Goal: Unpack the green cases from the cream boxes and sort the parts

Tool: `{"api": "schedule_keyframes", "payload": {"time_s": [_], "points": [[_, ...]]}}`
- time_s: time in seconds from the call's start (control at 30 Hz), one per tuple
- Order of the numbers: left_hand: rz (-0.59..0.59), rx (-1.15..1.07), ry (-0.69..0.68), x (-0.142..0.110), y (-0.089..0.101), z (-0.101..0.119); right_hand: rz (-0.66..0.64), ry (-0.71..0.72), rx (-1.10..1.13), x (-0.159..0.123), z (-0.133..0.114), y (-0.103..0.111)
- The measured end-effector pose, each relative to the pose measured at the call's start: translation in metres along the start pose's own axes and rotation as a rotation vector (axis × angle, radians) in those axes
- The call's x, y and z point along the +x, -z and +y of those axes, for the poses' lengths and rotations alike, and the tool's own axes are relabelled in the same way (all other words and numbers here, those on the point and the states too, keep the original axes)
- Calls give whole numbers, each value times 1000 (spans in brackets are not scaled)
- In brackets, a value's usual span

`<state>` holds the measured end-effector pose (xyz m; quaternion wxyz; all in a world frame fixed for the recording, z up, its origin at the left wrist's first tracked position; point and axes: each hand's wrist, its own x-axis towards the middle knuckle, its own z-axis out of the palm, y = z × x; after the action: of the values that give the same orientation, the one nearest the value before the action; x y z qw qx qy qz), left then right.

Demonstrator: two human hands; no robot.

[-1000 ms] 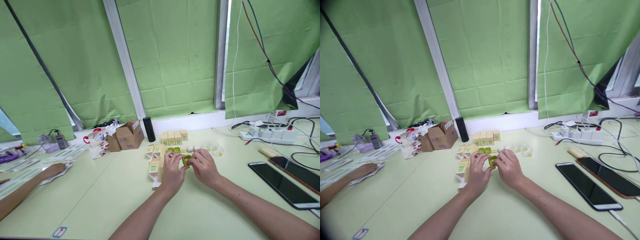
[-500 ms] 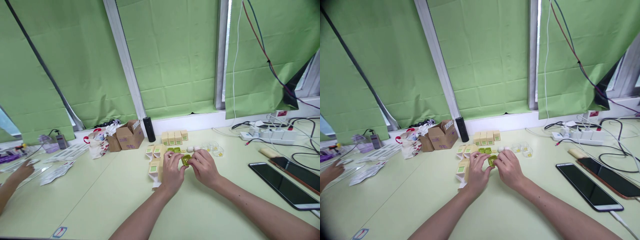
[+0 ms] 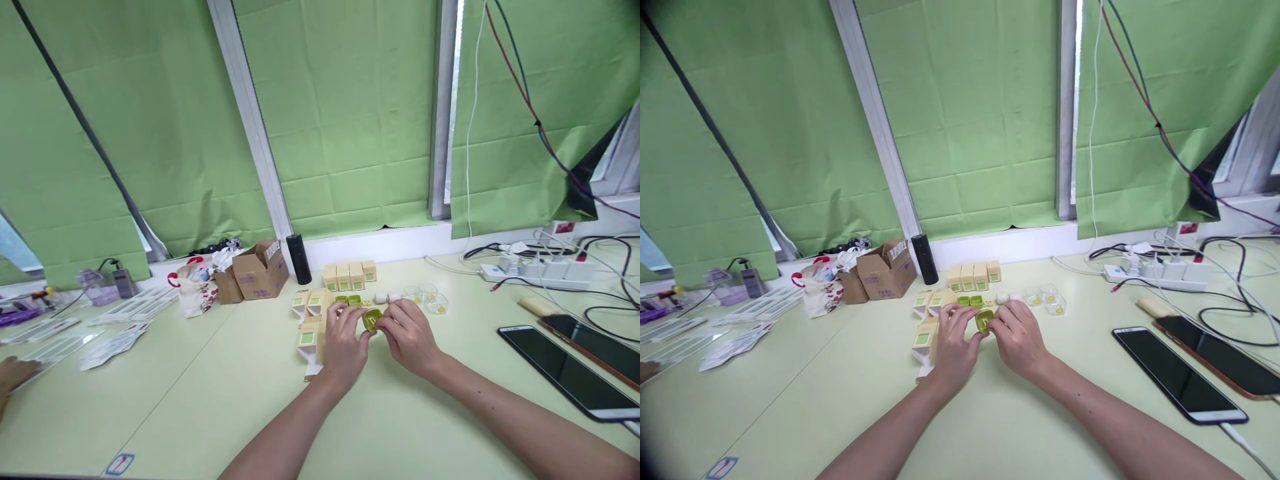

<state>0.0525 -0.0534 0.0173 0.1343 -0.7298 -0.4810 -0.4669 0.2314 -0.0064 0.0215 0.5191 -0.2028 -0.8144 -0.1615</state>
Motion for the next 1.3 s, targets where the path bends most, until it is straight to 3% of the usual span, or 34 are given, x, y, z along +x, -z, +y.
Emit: {"api": "schedule_keyframes", "payload": {"time_s": [0.13,0.43,0.67,0.9,1.3], "points": [[1,0,34,2,2,-4,-7,-13,3,-1,-2,0],[104,-48,308,8,4,-15,10,-83,72,-2,5,1],[211,-186,500,10,3,-18,-121,-194,-27,-12,32,-22],[220,-215,499,8,3,-16,-389,-285,-178,-12,46,-57],[200,-191,486,6,1,-17,-437,-298,-273,-8,52,-83]]}}
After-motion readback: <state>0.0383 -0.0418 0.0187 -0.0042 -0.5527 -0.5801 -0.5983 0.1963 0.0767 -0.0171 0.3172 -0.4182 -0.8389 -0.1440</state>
